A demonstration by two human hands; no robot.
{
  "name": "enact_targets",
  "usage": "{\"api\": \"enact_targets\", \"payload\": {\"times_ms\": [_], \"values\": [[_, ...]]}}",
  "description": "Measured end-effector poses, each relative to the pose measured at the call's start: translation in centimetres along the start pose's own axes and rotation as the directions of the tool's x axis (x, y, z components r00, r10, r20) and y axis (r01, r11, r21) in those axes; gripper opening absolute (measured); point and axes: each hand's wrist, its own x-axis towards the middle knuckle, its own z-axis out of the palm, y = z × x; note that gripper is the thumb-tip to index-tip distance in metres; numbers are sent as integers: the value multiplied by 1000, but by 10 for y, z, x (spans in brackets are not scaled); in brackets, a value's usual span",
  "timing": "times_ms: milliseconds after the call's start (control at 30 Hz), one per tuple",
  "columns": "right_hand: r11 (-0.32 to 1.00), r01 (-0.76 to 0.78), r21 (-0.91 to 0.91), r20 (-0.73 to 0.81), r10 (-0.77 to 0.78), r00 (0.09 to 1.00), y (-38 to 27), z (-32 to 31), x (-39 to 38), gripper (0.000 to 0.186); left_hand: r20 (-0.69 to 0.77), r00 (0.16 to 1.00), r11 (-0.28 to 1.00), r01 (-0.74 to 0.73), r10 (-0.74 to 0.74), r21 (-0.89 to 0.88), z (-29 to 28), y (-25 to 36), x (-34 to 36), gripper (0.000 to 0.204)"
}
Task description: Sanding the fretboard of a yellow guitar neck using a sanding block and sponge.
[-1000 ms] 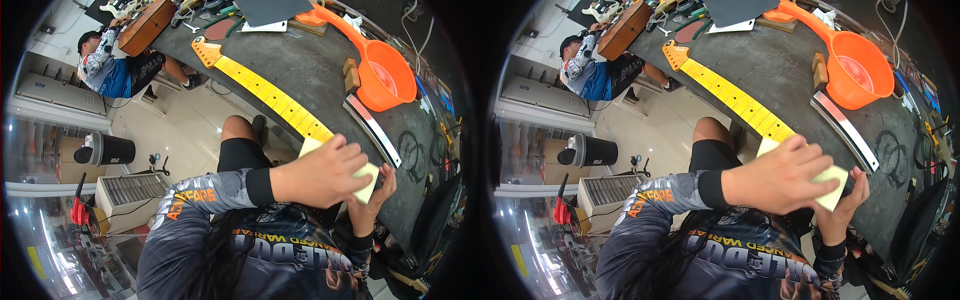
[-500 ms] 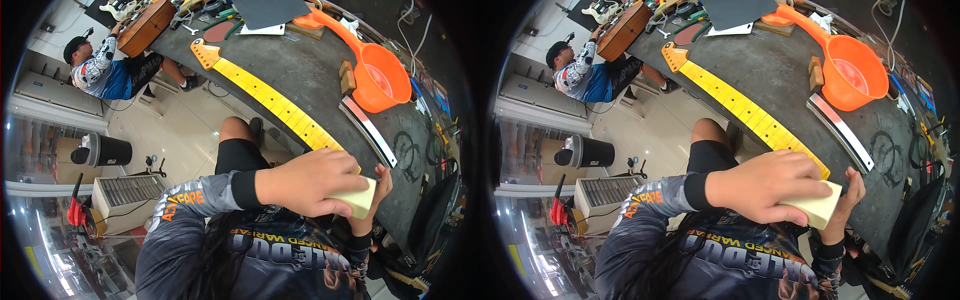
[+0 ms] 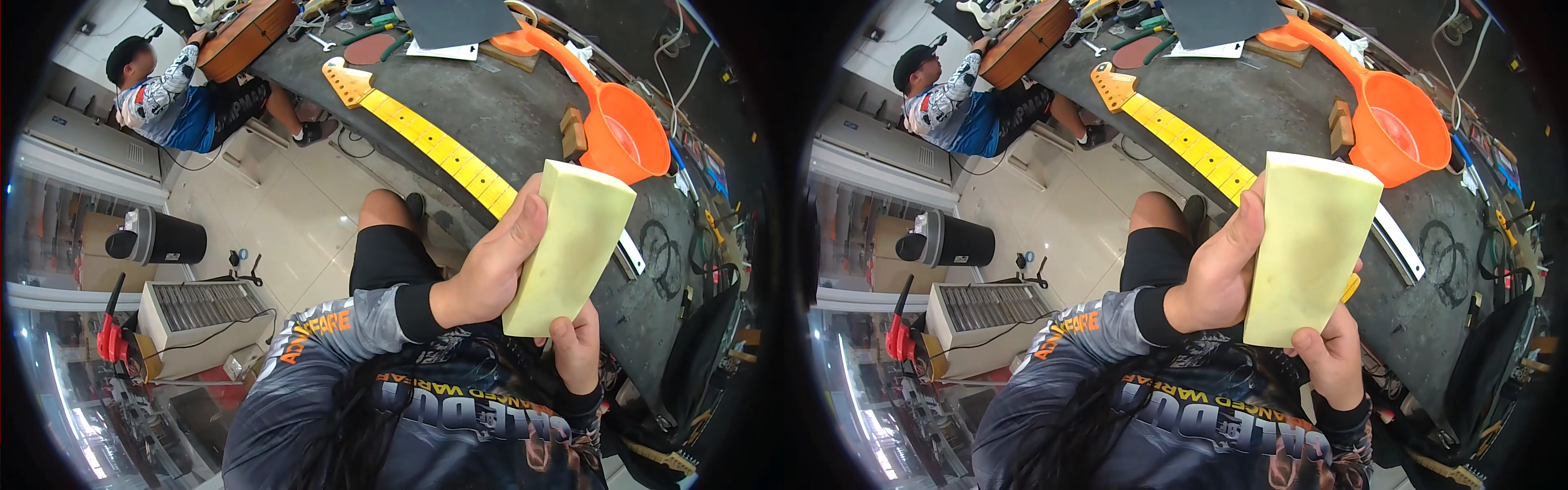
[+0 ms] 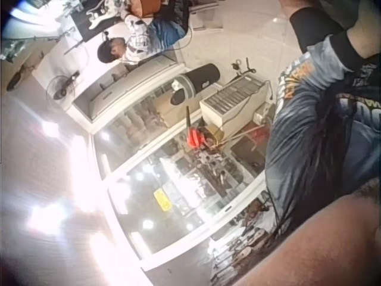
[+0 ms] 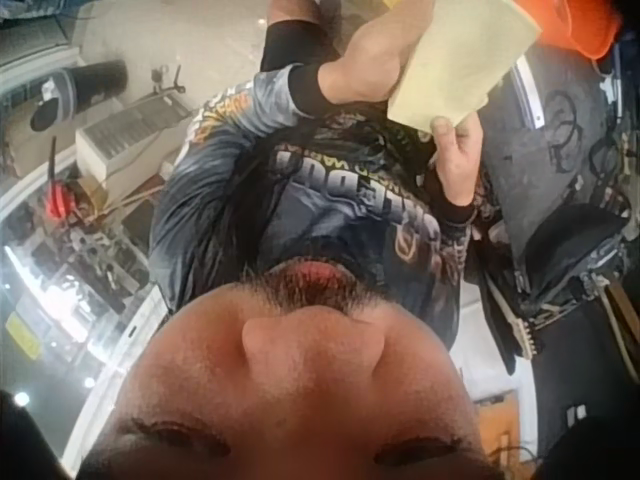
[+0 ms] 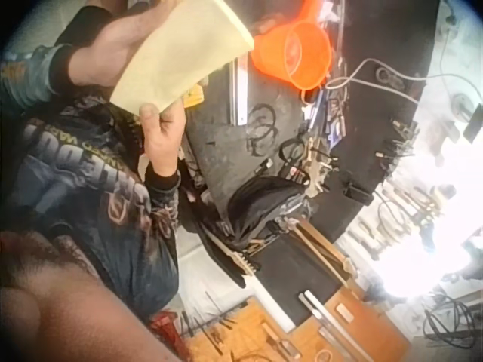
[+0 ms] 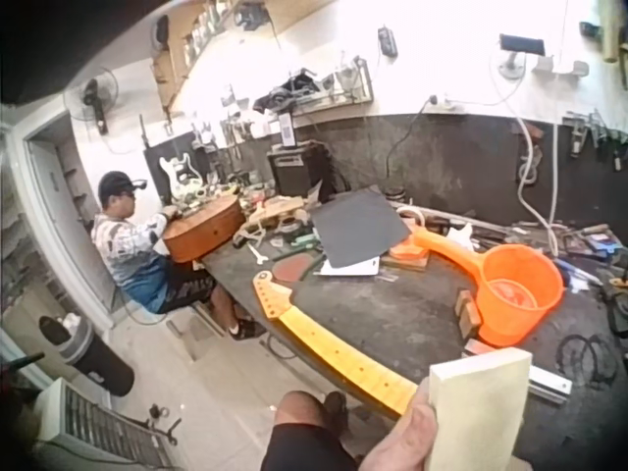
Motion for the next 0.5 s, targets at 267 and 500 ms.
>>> {"api": "enact_targets", "payload": {"times_ms": [267,500], "values": [[992,-108,73,-50,111,993,-21,-25,-7,69,17,959,944,-281,283,171,-5,19,9,55],[995,100,-18,-183,-101,978,-51,-50,17,88,47,955,895,-292,293,337,-21,46,57,55]]}}
